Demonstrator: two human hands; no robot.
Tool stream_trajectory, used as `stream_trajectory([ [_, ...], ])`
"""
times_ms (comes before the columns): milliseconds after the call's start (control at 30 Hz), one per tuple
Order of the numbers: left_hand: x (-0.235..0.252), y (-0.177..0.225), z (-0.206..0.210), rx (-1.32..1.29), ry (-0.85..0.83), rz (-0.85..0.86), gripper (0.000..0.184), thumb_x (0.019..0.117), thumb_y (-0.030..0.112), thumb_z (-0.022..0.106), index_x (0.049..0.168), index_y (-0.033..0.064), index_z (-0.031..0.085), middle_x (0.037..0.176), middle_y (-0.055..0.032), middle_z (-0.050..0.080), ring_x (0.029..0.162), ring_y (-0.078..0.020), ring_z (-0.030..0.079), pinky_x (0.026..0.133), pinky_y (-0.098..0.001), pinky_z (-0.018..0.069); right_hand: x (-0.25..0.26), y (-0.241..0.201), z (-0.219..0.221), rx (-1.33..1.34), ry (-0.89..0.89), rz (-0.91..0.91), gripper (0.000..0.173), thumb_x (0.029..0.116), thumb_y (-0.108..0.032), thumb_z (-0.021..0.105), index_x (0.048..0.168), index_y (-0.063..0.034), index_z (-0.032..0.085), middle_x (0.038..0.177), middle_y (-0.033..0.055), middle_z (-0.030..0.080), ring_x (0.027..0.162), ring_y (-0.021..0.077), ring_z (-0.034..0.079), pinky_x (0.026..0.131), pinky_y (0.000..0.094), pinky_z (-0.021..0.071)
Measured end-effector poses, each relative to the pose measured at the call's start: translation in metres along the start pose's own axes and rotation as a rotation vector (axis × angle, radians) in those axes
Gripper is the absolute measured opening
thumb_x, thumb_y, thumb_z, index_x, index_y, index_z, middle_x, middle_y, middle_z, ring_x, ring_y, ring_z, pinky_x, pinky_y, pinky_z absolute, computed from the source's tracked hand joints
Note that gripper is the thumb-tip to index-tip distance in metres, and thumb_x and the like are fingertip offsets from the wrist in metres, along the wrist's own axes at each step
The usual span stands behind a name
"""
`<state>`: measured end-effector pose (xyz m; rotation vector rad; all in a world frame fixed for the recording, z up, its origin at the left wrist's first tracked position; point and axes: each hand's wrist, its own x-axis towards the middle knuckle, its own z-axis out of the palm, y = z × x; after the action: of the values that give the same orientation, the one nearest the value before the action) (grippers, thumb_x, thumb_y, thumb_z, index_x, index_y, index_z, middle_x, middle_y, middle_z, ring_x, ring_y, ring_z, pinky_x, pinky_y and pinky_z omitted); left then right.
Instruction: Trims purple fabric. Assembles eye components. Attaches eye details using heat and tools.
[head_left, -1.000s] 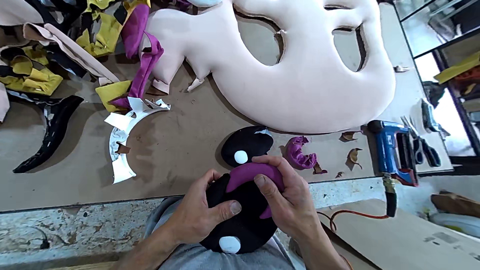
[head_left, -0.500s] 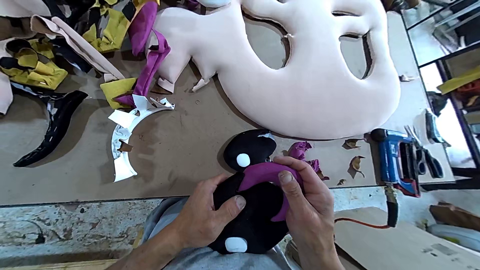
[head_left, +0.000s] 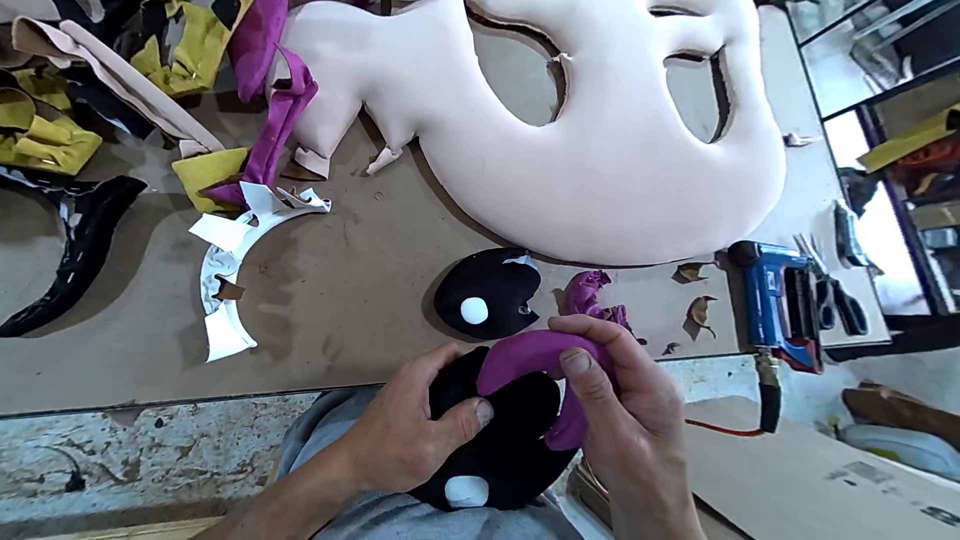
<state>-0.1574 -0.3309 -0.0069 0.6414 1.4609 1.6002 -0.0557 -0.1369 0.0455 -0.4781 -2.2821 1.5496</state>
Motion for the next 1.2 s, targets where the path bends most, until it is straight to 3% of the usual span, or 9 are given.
stream_trajectory([
  [600, -0.016, -0.014, 0.005, -0.022, 0.076, 0.081, 0.032, 0.0982, 0.037, 0.066, 0.114, 0.0102, 0.065, 0.101, 0.0017, 0.072, 0.093, -0.0051, 0.07, 0.082, -0.0257, 0.0613, -0.018, 0.014, 0.011, -0.062, -0.003, 0.0, 0.029, 0.106, -0.039, 0.055, 0.121, -0.0173, 0.066, 0.091, -0.0076, 0.068, 0.075, -0.0009, 0.064, 0.063, 0.0135, 0.0538],
  [800, -0.018, -0.006, -0.008, -0.12, -0.024, 0.053, 0.044, 0.103, 0.049, 0.055, 0.12, 0.01, 0.065, 0.105, 0.0004, 0.071, 0.098, -0.0066, 0.068, 0.087, -0.0274, 0.0587, -0.017, 0.011, 0.016, -0.084, -0.044, -0.042, 0.025, 0.1066, -0.036, 0.055, 0.12, -0.0177, 0.065, 0.093, -0.0086, 0.067, 0.074, -0.003, 0.062, 0.062, 0.0122, 0.0529],
  [900, -0.017, 0.006, -0.016, -0.238, -0.069, -0.073, 0.034, 0.1003, 0.037, 0.065, 0.118, 0.0075, 0.069, 0.104, -0.0026, 0.073, 0.096, -0.0088, 0.069, 0.087, -0.0282, 0.059, -0.015, 0.009, 0.019, -0.108, -0.079, -0.092, 0.026, 0.1071, -0.036, 0.054, 0.12, -0.0168, 0.065, 0.094, -0.0083, 0.068, 0.077, -0.0029, 0.063, 0.065, 0.0131, 0.0541],
  [1033, -0.022, 0.015, -0.018, -0.397, -0.006, -0.257, 0.027, 0.0933, 0.024, 0.075, 0.111, 0.0034, 0.073, 0.101, -0.0075, 0.074, 0.093, -0.0123, 0.071, 0.086, -0.03, 0.0597, -0.017, 0.009, 0.02, -0.122, -0.097, -0.124, 0.027, 0.1074, -0.037, 0.053, 0.119, -0.0157, 0.065, 0.094, -0.0078, 0.068, 0.077, -0.003, 0.063, 0.066, 0.0134, 0.0541],
  [1200, -0.033, 0.012, -0.002, -0.228, 0.165, -0.128, 0.021, 0.096, 0.02, 0.071, 0.107, 0.0017, 0.075, 0.093, -0.0073, 0.076, 0.085, -0.0119, 0.073, 0.078, -0.0284, 0.0626, -0.022, 0.011, 0.022, -0.134, -0.092, -0.141, 0.027, 0.1072, -0.037, 0.053, 0.119, -0.0157, 0.066, 0.096, -0.0078, 0.068, 0.079, -0.0031, 0.063, 0.067, 0.013, 0.0538],
])
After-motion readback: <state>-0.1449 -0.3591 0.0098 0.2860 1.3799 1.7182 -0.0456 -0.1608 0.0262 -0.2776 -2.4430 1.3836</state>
